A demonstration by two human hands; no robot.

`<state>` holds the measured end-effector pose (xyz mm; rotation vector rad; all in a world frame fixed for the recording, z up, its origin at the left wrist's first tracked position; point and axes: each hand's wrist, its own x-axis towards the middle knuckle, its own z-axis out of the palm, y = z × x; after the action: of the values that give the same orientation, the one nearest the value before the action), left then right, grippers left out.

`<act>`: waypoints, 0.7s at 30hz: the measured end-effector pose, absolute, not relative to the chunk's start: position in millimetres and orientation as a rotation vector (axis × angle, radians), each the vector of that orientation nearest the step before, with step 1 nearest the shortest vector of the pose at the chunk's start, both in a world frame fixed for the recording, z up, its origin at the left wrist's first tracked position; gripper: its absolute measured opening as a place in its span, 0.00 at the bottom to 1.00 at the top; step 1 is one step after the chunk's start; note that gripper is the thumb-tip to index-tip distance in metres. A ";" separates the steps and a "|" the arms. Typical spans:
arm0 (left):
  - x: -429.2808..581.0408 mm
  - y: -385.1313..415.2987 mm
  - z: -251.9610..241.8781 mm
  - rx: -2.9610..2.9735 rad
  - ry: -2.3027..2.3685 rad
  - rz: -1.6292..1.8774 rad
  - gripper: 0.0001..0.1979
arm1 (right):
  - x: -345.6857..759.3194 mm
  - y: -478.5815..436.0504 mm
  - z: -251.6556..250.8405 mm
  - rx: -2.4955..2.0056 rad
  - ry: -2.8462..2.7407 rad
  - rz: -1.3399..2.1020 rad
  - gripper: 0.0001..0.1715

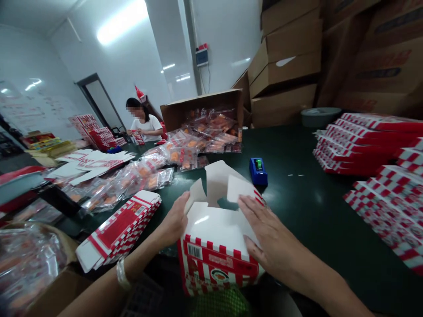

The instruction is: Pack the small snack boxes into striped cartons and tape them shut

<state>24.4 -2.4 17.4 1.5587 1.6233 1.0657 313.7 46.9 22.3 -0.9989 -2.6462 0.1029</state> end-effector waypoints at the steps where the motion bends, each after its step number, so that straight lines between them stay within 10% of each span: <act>1: 20.4 -5.3 22.5 1.719 1.545 0.947 0.31 | 313.3 47.3 24.7 -1.008 -2.706 0.169 0.37; 13: 55.3 6.7 21.7 1.864 1.026 0.769 0.29 | 332.3 35.8 51.3 -1.102 -2.660 0.713 0.44; 21: 74.2 -48.3 36.7 1.828 1.391 0.577 0.37 | 292.7 23.5 63.3 -0.918 -2.866 0.703 0.32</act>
<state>74.2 -48.3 36.7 1.8284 1.3908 0.5771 292.7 23.5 63.3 -0.9176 -2.8659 0.7033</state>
